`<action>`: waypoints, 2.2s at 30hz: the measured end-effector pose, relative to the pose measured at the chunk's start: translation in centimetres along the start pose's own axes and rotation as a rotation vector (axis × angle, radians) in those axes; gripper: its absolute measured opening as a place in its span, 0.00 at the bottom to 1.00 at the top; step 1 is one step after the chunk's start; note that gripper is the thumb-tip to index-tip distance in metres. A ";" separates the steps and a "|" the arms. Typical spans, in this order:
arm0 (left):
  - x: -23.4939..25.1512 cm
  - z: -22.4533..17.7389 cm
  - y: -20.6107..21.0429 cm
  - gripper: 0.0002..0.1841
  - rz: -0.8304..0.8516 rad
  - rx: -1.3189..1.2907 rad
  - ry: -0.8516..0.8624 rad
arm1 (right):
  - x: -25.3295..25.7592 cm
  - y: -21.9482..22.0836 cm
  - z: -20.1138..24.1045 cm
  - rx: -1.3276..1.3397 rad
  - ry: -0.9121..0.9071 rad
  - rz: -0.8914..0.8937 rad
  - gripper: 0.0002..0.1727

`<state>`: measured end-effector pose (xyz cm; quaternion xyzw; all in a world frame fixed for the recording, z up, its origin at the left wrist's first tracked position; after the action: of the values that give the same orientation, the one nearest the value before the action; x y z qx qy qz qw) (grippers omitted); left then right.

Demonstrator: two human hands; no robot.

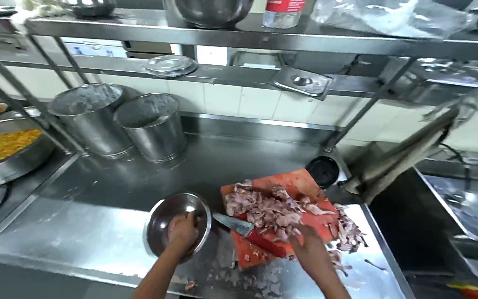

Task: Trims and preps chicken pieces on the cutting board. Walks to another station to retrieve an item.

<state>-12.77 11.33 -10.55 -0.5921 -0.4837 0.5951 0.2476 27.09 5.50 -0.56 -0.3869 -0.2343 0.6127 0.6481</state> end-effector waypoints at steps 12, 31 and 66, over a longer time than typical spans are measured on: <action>-1.7 2.8 -3.3 0.17 -0.003 -0.111 0.226 | -3.4 10.0 8.6 0.102 -0.174 0.385 0.22; -7.2 4.2 -7.3 0.21 -0.130 -0.406 0.497 | -0.7 18.6 22.7 -0.004 -0.335 0.705 0.20; -14.7 -23.7 -8.1 0.20 0.109 -1.235 0.967 | -2.3 -5.8 8.9 0.861 -0.245 0.376 0.16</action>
<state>9.91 8.57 7.33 -0.8388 -0.5356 -0.0940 0.0270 23.45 5.45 9.65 -0.0444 0.0399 0.8015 0.5950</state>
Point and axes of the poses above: each hand's wrist, its own x-axis towards the middle knuckle, its own y-axis out of the palm, z = x × y, the point moved 4 cm from there along x, towards the middle knuckle, and after that the axes turned 3 degrees about x, right-handed, at the moved point
